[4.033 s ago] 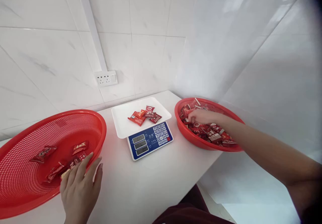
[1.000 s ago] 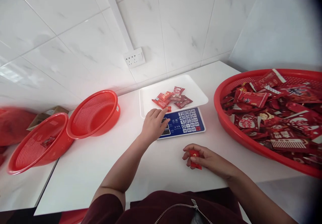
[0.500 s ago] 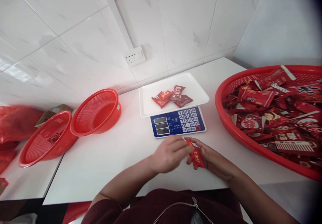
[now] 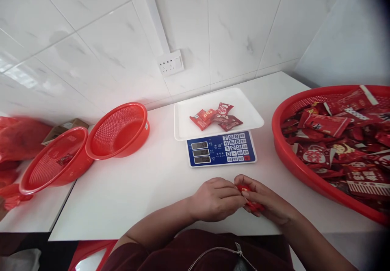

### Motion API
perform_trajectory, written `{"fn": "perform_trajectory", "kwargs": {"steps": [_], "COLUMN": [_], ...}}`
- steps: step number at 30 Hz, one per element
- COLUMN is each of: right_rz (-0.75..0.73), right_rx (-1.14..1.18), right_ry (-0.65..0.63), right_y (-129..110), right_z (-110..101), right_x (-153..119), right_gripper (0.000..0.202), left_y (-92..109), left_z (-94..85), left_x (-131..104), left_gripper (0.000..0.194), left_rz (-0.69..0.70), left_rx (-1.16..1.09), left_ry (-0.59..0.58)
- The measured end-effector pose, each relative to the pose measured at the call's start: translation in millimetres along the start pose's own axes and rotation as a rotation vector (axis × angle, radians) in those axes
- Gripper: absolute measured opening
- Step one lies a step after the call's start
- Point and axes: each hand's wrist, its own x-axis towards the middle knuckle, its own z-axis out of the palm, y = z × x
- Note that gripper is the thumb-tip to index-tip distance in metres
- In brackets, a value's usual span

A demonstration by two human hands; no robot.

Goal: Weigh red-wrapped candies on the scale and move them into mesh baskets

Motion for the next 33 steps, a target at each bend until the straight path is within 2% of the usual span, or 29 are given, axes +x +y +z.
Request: {"fn": "perform_trajectory", "kwargs": {"steps": [3, 5, 8, 11, 14, 16, 18, 19, 21, 23, 25, 29, 33], "right_rz": [0.007, 0.006, -0.012, -0.034, -0.039, -0.029, -0.026, -0.029, -0.043, -0.048, -0.042, -0.034, -0.053], "right_rx": [-0.007, -0.021, -0.056, -0.067, -0.053, -0.053, -0.049, -0.042, -0.021, -0.008, -0.004, 0.0, 0.009], "right_ry": [0.069, 0.067, 0.06, 0.116, 0.134, 0.12, 0.131, 0.147, 0.181, 0.198, 0.203, 0.212, 0.207], "right_y": [-1, -1, 0, 1, 1, 1, 1, 1, 0, -1, -2, -2, 1], "right_z": [-1, -2, -3, -3, -3, -3, -2, -2, -1, 0, 1, 1, -1], "right_x": [1, 1, 2, 3, 3, 2, 2, 2, 2, 3, 5, 7, 8], "right_gripper": [0.036, 0.035, 0.031, 0.03, 0.031, 0.032, 0.031, 0.031, 0.031, 0.031, 0.032, 0.033, 0.033], "left_y": [-9, -15, -22, -32, -53, -73, -92, -101, -113, -118, -120, -117, -115], "left_z": [-11.0, -18.2, -25.6, -35.5, -62.4, -92.5, -127.3, -143.8, -169.5, -181.4, -179.2, -153.3, -130.8], "left_x": [1, 2, 2, -2, -16, -33, -52, -61, -76, -84, -83, -63, -29], "left_gripper": [0.013, 0.014, 0.014, 0.016, 0.018, 0.018, 0.027, 0.036, 0.053, 0.059, 0.057, 0.053, 0.054], "left_rz": [-0.056, -0.127, -0.163, -0.173, -0.293, -0.458, -0.738, -0.915, -1.261, -1.468, -1.489, -1.353, -1.236], "left_rx": [0.012, 0.037, 0.086, 0.158, 0.33, 0.541, 0.746, 0.824, 0.889, 0.779, 0.65, 0.56, 0.524], "left_ry": [0.108, 0.153, 0.189, 0.211, 0.327, 0.446, 0.488, 0.456, 0.287, 0.073, -0.044, -0.053, -0.128]}}
